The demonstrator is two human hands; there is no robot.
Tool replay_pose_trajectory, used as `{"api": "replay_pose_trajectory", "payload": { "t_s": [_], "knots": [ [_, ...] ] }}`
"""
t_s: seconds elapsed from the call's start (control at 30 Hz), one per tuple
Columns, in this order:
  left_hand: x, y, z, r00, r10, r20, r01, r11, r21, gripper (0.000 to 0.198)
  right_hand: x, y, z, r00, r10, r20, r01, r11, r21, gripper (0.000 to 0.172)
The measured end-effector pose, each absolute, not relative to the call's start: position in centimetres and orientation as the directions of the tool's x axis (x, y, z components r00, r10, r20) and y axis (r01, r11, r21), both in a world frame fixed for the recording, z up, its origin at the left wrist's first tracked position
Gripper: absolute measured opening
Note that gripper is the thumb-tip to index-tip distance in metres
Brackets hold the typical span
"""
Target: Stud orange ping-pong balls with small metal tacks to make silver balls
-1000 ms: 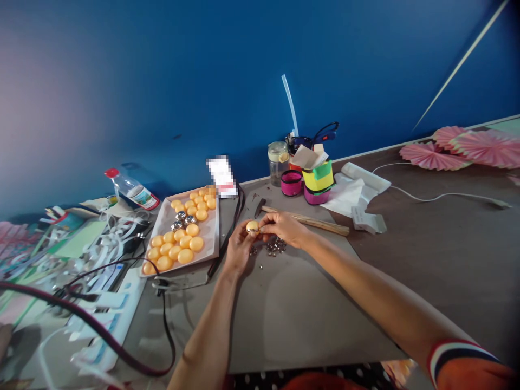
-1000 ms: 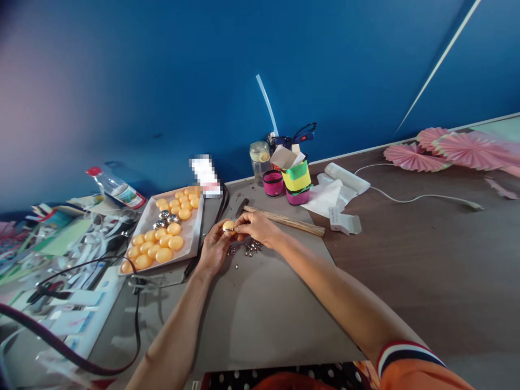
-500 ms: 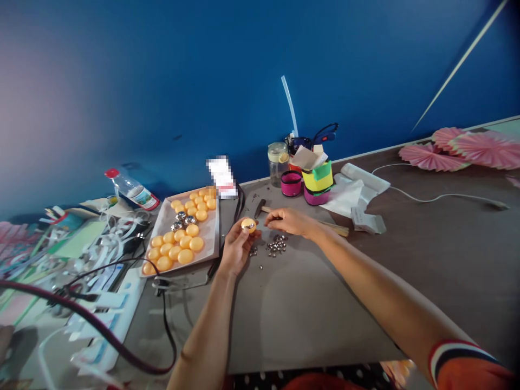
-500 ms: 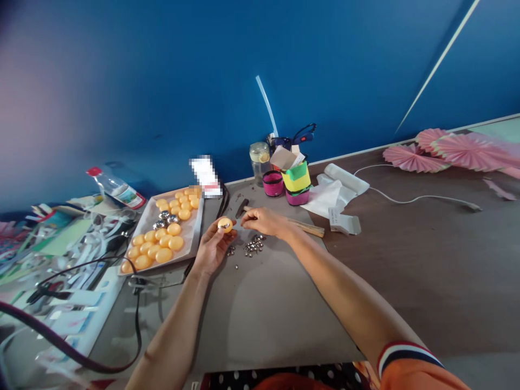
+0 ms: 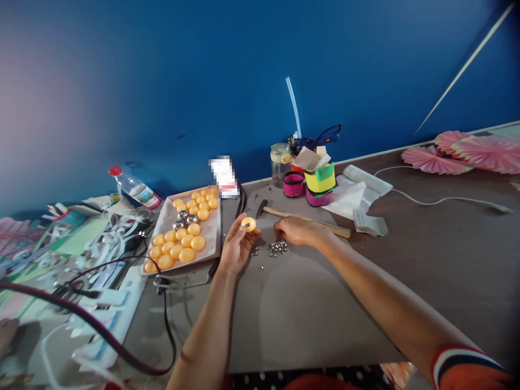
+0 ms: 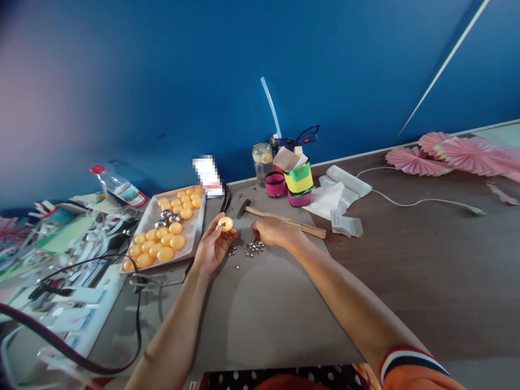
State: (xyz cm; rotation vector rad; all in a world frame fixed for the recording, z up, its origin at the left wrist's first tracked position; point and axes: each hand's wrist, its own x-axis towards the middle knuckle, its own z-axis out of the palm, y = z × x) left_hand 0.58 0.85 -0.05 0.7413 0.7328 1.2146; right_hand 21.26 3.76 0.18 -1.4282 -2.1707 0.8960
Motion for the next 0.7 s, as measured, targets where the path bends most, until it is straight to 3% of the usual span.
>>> {"api": "replay_pose_trajectory", "payload": {
  "t_s": [0.13, 0.37, 0.53, 0.7],
  "knots": [
    [0.5, 0.9, -0.1, 0.199, 0.974, -0.107, -0.536, 0.2, 0.82, 0.045, 20.6, 3.5, 1.6, -0.476, 0.877, -0.067, 0.635, 0.29, -0.716, 0.013],
    [0.9, 0.7, 0.1, 0.214, 0.973, -0.087, -0.52, 0.189, 0.833, 0.043, 18.9, 2.6, 2.7, -0.427, 0.904, 0.008, 0.269, 0.135, -0.954, 0.012],
    [0.9, 0.7, -0.1, 0.21, 0.975, -0.071, -0.496, 0.169, 0.852, 0.044, 17.6, 2.3, 2.1, -0.348, 0.935, 0.07, 0.087, 0.107, -0.99, 0.012],
    [1.1, 0.7, -0.4, 0.2, 0.979, -0.048, -0.491, 0.142, 0.859, 0.043, 17.2, 2.2, 1.7, -0.334, 0.938, 0.089, 0.05, 0.112, -0.992, 0.013]
  ]
}}
